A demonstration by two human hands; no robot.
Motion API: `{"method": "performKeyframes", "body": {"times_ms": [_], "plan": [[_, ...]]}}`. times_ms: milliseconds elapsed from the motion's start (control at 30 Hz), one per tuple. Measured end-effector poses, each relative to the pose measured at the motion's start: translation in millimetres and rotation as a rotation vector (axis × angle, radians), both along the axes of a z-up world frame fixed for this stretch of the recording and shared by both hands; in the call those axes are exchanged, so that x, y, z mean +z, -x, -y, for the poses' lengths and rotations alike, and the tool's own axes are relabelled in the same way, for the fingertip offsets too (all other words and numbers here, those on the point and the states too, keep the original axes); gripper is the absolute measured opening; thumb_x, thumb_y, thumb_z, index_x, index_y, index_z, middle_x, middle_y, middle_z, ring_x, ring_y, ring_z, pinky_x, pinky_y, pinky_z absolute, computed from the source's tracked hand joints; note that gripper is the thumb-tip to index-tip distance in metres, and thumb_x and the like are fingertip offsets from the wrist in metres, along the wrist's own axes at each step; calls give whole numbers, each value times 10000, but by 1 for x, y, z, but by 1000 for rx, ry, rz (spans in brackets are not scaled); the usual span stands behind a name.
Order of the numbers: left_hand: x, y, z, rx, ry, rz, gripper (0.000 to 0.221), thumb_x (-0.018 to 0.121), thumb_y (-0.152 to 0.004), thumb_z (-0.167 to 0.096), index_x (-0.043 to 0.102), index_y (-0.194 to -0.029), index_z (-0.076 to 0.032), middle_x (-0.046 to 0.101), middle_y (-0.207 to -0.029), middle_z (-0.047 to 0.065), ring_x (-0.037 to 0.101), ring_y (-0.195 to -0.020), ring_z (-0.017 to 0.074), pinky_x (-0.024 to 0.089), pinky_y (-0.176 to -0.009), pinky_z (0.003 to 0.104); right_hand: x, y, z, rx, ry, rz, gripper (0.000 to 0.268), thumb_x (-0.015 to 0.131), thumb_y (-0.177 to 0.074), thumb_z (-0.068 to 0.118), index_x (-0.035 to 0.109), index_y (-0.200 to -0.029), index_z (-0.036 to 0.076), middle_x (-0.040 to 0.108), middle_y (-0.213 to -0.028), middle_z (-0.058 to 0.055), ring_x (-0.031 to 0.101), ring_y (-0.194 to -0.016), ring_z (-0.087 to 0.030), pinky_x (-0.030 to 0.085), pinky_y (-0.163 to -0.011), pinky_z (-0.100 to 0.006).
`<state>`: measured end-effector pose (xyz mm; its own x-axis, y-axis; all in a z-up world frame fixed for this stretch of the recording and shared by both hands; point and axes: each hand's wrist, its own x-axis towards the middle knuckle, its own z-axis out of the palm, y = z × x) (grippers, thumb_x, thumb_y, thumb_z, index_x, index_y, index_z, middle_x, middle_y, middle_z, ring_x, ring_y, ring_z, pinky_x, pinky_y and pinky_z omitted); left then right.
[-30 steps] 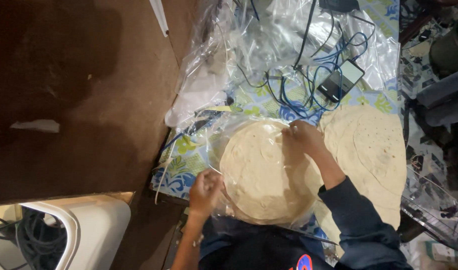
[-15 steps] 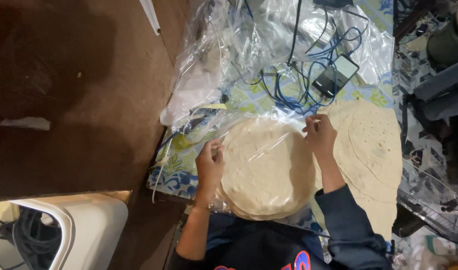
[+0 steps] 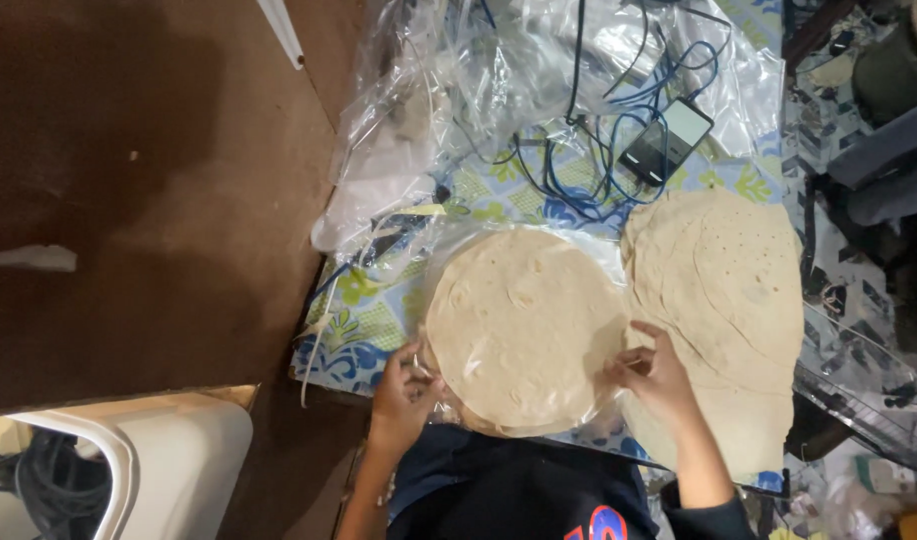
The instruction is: The person places stacks of flatbread into clear plastic bags by hand.
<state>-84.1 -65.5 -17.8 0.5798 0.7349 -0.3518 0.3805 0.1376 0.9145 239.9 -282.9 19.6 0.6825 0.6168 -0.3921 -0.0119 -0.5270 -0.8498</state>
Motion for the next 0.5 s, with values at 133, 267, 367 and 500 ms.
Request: {"method": "performKeyframes", "body": {"times_ms": [133, 267, 367, 500], "plan": [[-13, 7, 15, 100, 41, 304, 643, 751, -848, -29, 432, -1406, -27, 705, -931, 118, 691, -791, 162, 593, -695, 294, -15, 11, 25, -123, -103, -23, 623, 717, -871, 18, 414, -1415, 10, 662, -923, -143, 656, -681, -202, 542, -548, -315], [-23, 7, 30, 128, 46, 244, 480, 735, -881, -9, 512, -1307, -10, 723, -977, 87, 706, -826, 145, 582, -676, 278, -5, 25, 29, -245, -75, -36, 611, 702, -891, 28, 397, -1421, 14, 668, -917, -164, 656, -604, -242, 520, -526, -331], [-38, 6, 41, 146, -29, 329, 438, 717, -893, 9, 504, -1275, -9, 704, -985, 92, 698, -825, 140, 578, -693, 272, -23, 28, 46, -183, -301, -134, 695, 667, -825, 57, 335, -1436, 54, 707, -984, -83, 720, -713, -152, 579, -576, -275], [-34, 10, 45, 186, 41, 293, 515, 736, -835, 36, 482, -1279, -23, 679, -984, 98, 673, -841, 131, 560, -688, 267, -31, 35, 53, -120, -116, -116, 772, 752, -795, 13, 344, -1450, 50, 680, -886, -135, 664, -636, -203, 521, -513, -327]]}}
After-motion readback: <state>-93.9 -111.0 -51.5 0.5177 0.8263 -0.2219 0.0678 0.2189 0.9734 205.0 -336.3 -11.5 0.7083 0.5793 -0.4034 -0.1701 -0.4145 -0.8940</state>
